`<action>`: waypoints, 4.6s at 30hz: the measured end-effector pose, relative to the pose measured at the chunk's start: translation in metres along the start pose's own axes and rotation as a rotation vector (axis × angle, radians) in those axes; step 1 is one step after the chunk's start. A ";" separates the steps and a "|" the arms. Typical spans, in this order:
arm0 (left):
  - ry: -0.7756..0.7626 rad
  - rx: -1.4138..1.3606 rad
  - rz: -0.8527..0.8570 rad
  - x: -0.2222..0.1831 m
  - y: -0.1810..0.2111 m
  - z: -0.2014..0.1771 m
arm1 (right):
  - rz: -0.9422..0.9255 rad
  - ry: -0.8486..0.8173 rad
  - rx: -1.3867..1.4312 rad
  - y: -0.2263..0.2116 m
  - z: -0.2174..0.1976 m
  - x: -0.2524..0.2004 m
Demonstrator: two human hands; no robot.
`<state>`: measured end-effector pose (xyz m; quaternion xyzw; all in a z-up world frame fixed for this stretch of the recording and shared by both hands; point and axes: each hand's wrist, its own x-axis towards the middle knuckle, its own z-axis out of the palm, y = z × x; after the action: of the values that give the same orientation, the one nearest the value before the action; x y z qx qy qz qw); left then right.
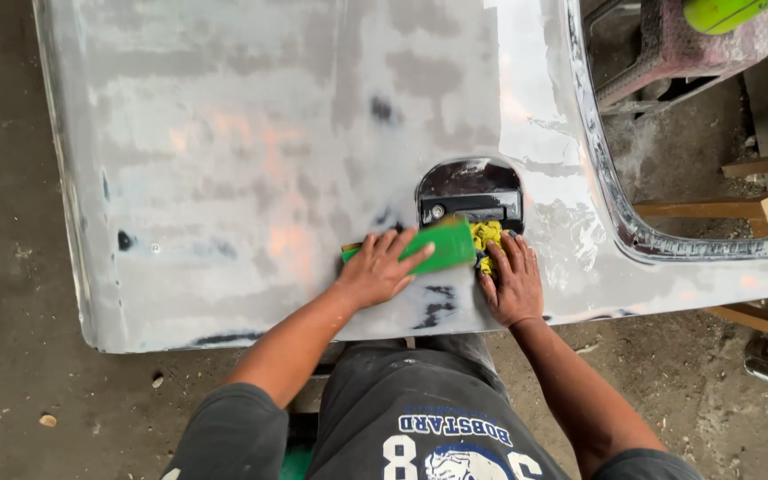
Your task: The person scrubs a white car door with a green sponge and wipes it with a yellow cloth. They repeatedly dip the sponge and cloth into a green bucket of water to clean the surface around the door handle and window frame.
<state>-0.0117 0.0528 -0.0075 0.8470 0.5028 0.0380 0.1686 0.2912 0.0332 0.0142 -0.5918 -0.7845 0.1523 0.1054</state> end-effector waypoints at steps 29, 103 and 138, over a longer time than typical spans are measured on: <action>0.286 0.079 -0.461 0.022 -0.004 -0.006 | 0.382 0.183 0.035 0.050 0.019 -0.007; 0.341 0.086 -0.557 0.253 -0.096 -0.071 | 0.079 0.195 0.046 0.112 -0.002 0.233; 0.585 0.209 -1.161 0.270 -0.132 -0.066 | 0.060 0.214 0.083 0.111 -0.001 0.235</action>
<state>-0.0050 0.3598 -0.0164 0.4050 0.9040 0.1204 -0.0652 0.3261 0.2867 -0.0292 -0.6231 -0.7437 0.1235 0.2083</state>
